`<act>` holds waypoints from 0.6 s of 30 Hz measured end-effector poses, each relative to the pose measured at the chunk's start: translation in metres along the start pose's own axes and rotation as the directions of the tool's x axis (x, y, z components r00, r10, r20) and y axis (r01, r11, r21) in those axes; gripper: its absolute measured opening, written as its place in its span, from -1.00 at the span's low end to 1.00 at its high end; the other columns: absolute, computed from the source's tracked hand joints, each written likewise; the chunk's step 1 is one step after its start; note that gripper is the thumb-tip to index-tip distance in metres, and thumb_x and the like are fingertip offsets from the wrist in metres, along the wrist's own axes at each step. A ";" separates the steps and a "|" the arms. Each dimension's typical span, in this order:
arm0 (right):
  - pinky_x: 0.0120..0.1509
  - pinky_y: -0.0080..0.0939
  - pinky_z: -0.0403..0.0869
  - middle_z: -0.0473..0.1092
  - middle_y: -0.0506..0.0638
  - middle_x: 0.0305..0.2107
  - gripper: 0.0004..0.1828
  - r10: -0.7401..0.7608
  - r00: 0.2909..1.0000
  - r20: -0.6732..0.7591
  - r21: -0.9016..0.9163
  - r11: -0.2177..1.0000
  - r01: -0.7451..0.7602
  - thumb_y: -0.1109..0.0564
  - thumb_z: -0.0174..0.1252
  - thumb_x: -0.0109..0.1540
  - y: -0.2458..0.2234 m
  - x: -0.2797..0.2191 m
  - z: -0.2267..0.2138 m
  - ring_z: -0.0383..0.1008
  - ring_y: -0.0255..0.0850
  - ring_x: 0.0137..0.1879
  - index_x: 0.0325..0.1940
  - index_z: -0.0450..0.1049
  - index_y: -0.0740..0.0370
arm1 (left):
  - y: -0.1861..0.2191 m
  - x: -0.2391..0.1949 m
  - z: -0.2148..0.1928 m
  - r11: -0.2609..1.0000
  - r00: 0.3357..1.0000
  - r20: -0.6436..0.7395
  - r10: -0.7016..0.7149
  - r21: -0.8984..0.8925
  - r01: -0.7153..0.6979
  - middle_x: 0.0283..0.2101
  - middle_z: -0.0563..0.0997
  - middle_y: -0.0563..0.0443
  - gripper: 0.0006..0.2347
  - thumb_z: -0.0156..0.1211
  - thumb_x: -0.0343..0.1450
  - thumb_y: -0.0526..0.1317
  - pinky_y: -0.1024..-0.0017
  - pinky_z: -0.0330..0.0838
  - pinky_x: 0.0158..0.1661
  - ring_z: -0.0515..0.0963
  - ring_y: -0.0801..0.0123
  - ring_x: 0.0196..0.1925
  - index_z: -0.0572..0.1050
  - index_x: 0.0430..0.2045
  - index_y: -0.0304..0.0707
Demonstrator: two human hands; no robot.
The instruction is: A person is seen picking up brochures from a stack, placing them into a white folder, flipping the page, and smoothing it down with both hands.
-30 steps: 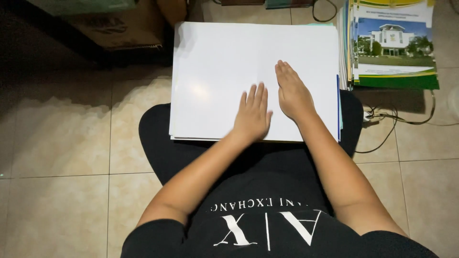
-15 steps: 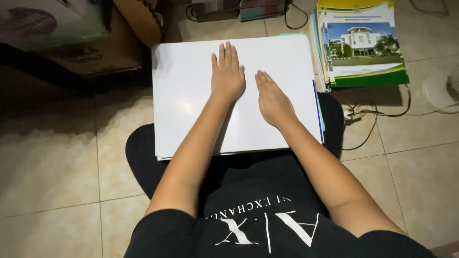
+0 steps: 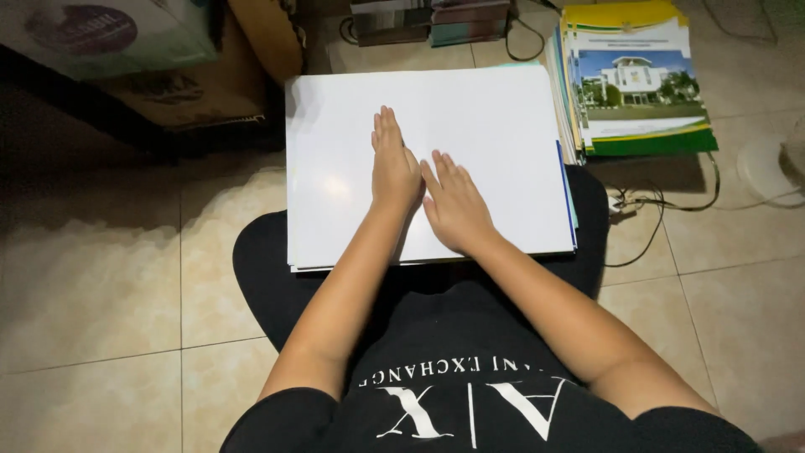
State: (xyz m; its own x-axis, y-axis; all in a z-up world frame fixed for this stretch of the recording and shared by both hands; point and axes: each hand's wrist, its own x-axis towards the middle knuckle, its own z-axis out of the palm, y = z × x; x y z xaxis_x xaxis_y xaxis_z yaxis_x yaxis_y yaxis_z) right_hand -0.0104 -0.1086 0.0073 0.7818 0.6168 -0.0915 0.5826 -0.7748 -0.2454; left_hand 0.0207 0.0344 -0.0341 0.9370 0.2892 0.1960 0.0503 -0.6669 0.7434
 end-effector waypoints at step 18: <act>0.64 0.00 -0.21 -0.15 0.39 0.49 -0.31 0.002 0.990 -0.138 0.060 0.998 0.007 0.08 -0.32 0.37 0.005 0.060 0.006 -0.23 0.05 0.62 0.51 -0.11 0.55 | -0.016 0.010 0.022 0.995 0.977 -0.201 0.066 -0.059 -0.079 0.40 0.23 -0.52 -0.56 -0.25 0.47 -0.40 0.07 -0.12 0.49 0.08 -0.18 0.53 0.13 0.29 -0.71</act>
State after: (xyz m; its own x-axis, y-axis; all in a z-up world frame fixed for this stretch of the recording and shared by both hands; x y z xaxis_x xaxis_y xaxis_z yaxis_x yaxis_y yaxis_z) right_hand 0.0379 -0.0748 -0.0053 0.8059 0.5906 0.0421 0.5735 -0.7609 -0.3036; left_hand 0.0367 0.0331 -0.0581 0.8494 0.3772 0.3692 -0.0441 -0.6463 0.7618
